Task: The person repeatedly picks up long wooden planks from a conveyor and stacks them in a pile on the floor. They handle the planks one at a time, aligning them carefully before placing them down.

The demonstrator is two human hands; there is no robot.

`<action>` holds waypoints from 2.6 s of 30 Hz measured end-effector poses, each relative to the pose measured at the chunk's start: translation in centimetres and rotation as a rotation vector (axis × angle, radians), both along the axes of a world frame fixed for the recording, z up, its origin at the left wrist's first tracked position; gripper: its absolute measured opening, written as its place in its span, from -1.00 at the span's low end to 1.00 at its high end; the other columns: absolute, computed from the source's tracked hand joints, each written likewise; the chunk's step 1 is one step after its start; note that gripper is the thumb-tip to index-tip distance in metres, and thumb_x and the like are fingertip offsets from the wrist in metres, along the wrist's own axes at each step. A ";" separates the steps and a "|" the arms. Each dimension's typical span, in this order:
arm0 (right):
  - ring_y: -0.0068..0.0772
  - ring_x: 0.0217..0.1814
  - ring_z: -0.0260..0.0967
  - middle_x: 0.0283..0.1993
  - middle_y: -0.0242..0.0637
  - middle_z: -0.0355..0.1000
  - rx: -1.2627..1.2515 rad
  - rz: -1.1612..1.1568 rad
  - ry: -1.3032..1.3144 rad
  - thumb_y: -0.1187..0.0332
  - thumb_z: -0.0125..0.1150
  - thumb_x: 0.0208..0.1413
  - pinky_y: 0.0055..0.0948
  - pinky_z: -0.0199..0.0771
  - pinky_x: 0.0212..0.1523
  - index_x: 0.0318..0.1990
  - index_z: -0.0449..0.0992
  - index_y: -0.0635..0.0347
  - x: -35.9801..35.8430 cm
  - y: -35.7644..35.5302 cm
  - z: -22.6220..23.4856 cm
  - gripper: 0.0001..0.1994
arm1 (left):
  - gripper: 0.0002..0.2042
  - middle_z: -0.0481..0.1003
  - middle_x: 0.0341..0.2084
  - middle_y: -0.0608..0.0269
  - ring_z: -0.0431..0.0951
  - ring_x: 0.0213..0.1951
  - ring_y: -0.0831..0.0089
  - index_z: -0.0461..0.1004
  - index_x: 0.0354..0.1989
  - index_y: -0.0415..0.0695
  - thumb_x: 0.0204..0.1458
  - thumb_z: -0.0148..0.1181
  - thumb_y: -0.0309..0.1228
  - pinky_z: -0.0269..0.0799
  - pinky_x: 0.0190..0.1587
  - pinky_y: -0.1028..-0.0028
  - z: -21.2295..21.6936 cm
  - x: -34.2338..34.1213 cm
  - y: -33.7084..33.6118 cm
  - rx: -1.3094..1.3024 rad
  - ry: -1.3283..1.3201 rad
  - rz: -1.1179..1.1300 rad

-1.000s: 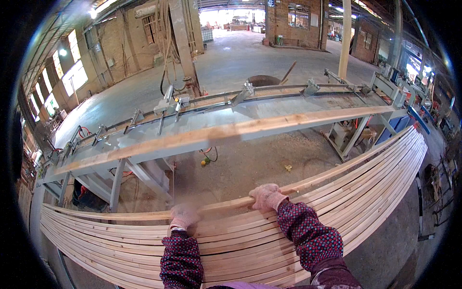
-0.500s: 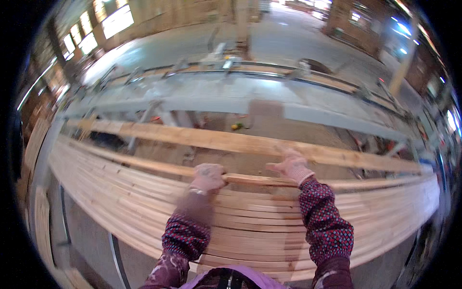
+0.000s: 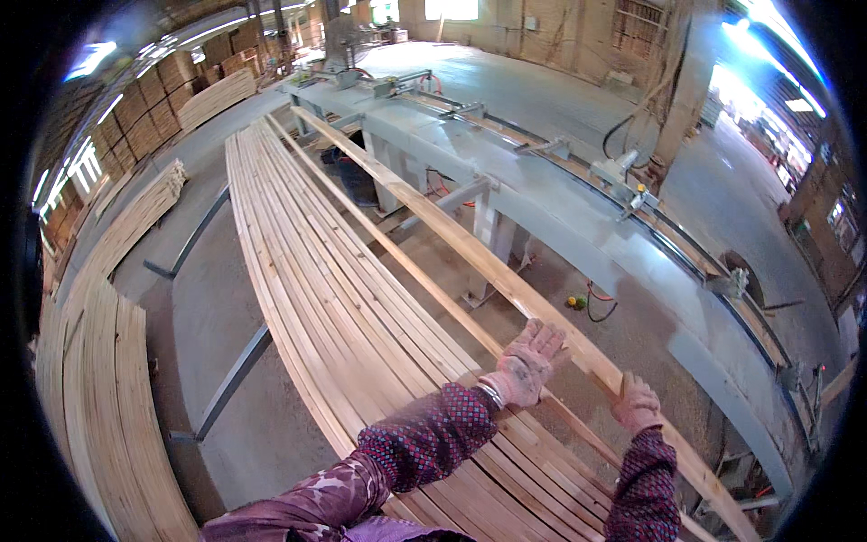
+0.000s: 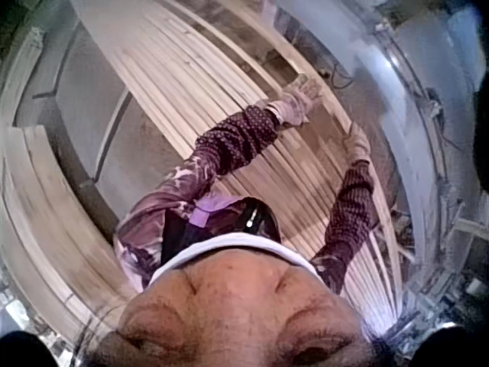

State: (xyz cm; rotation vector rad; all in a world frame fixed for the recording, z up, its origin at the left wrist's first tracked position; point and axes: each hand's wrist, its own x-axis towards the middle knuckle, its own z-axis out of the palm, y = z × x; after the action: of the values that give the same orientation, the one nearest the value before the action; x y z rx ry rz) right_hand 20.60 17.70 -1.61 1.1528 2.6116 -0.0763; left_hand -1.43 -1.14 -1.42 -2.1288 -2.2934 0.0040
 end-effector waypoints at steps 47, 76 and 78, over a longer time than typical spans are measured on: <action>-0.26 -0.13 0.55 -0.16 -0.13 0.65 -0.672 0.124 0.271 -0.08 0.15 0.14 -0.27 0.47 0.01 -0.02 0.69 0.06 4.9 -0.8 -0.2 -0.53 | -0.34 0.34 0.24 0.18 0.20 0.37 0.20 0.45 0.20 0.07 -0.16 0.39 -0.05 -0.05 0.43 -0.04 2.3 -0.1 0.5 0.019 0.029 -0.115; -0.13 -0.27 0.64 -0.35 -0.20 0.63 0.101 0.011 0.353 0.22 0.29 -0.05 -0.16 0.59 -0.39 -0.30 0.63 0.04 4.3 -6.9 -2.8 -0.81 | -0.35 0.63 -0.10 0.22 0.60 0.01 0.22 0.64 -0.07 0.09 -0.41 0.57 0.11 0.46 0.08 0.25 -2.9 -3.7 3.7 0.007 -0.119 -0.021; -0.13 -0.25 0.64 -0.36 -0.21 0.63 0.040 0.014 0.372 0.19 0.32 -0.08 -0.16 0.59 -0.37 -0.33 0.63 0.04 5.3 -5.8 -3.5 -0.80 | -0.42 0.63 -0.13 0.22 0.61 -0.01 0.21 0.66 -0.13 0.09 -0.42 0.59 0.02 0.48 0.05 0.24 -0.3 -0.8 4.5 -0.060 -0.107 -0.044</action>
State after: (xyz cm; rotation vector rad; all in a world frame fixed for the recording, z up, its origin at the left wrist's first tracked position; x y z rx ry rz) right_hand 25.91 11.90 -5.14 1.2348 2.9541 -0.2599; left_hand -2.24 3.35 -1.68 -2.2619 -2.3314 -0.0427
